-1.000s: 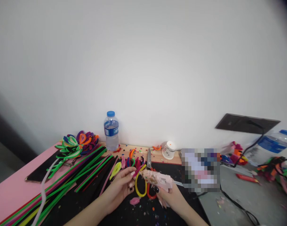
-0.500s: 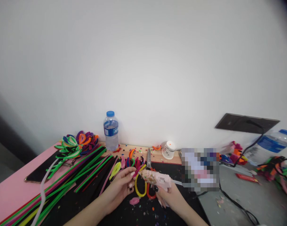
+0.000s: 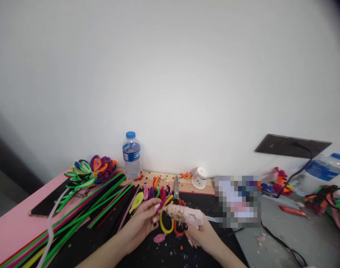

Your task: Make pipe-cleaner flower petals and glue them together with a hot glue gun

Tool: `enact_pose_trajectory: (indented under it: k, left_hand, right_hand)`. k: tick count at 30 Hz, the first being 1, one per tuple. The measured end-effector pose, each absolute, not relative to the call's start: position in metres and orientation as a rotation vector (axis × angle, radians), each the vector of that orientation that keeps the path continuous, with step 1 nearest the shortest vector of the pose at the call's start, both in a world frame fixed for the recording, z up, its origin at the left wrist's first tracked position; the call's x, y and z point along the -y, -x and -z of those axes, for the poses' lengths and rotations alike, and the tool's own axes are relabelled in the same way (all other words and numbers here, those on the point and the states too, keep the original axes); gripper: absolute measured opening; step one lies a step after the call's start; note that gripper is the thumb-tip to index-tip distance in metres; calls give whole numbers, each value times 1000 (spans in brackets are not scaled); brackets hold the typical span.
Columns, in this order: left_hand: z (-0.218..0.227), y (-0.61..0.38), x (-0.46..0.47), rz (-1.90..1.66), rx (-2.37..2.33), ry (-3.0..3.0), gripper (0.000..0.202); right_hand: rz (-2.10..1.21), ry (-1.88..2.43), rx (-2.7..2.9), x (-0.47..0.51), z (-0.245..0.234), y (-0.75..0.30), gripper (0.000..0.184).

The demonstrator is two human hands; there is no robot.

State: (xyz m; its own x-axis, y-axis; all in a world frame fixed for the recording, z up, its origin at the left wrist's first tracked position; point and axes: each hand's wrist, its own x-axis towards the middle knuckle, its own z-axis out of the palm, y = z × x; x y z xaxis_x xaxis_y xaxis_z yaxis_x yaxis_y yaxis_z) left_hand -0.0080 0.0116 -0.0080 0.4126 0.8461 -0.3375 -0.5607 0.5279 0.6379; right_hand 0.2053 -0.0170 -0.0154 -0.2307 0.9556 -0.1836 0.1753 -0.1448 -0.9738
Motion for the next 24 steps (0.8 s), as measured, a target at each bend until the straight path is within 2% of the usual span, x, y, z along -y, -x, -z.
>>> enact_pose_trajectory:
  k: [12,18,24]
  left_hand:
    - [7,7,-12,-925,-687,-474,26]
    - [6,7,-12,-922,-693,-474,26]
    - [7,7,-12,-923,-683,-476,26]
  right_hand:
    - [-1388,1303,1449,15,22,-207,35]
    - [-1357,1238,1562,14,12,-206,42]
    - [-1381,1247,1553,15,13,-206,37]
